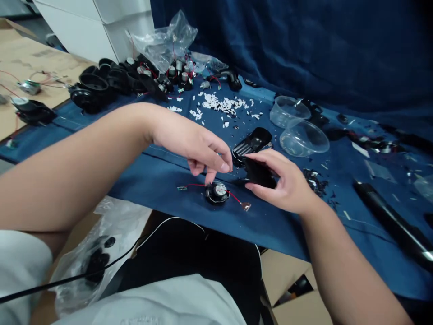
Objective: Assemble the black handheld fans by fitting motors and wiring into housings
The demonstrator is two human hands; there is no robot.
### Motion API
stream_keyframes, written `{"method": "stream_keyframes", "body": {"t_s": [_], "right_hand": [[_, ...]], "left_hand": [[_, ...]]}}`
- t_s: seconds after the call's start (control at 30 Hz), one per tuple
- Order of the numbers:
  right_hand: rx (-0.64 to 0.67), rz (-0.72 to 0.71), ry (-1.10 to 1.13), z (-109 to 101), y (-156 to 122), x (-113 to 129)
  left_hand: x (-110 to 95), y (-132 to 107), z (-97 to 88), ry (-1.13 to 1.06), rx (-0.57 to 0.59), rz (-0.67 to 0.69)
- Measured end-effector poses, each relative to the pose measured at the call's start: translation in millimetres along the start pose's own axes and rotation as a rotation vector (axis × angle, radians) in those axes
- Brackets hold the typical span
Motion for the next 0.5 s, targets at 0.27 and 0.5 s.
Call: {"method": "stream_keyframes", "body": {"t_s": [0.27,0.5], "right_hand": [[0.022,0.078,-0.052,4,-10,-5],[0.128,0.037,-0.083,4,-10,0]], "left_hand": [[21,0,11.8,0.038,-0.1,0.102],[20,1,6.1,-0.011,-0.215,0.253]]}}
Point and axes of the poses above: each hand's wrist, its own y-axis towards the middle knuckle, its own z-axis out of the palm, x = y × z, the point moved 5 cm from there along y, towards the middle knuckle, and after that the axes turned 4 degrees about -z, right-handed, at the moved point
